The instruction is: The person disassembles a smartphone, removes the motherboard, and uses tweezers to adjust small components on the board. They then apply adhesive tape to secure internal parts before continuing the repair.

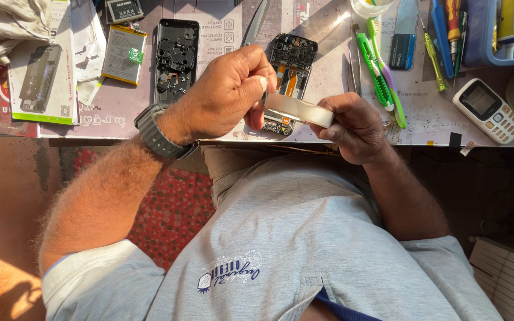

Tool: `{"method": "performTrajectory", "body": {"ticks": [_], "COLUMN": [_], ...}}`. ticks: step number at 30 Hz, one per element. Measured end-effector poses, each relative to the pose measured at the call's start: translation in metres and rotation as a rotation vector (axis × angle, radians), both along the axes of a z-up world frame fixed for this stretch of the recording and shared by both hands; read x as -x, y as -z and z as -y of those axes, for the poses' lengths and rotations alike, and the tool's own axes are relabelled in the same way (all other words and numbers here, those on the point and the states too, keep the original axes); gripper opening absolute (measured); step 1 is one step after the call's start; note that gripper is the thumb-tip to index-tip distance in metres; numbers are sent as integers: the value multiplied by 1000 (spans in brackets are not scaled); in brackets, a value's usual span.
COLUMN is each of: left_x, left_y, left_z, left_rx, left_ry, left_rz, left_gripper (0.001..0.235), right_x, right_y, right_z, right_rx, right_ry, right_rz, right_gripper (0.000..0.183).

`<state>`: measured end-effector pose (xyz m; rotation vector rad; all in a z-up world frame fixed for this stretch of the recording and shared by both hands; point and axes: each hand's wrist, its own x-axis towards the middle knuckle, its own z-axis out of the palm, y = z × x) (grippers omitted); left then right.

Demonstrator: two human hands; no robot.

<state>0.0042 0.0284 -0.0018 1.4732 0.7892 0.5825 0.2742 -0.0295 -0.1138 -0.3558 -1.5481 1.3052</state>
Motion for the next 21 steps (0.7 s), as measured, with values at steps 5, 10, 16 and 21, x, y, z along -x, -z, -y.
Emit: {"method": "performTrajectory", "body": {"ticks": [5, 10, 16, 21], "left_x": [-8, 1, 24, 75], "left_y": [-1, 2, 11, 9], "left_z": [-17, -14, -4, -12], "left_rx": [238, 394, 309, 159], "left_ry": [-9, -77, -206, -341], "left_rz": [-147, 131, 336, 400], "left_gripper": [12, 11, 8, 13], "right_x": [-2, -1, 12, 33], "right_y": [10, 6, -23, -60], "right_z": [0, -6, -26, -50], "right_rx": [54, 93, 173, -44], "right_ry": [47, 65, 28, 349], "right_rz": [5, -11, 38, 430], "right_gripper": [26, 29, 40, 29]}}
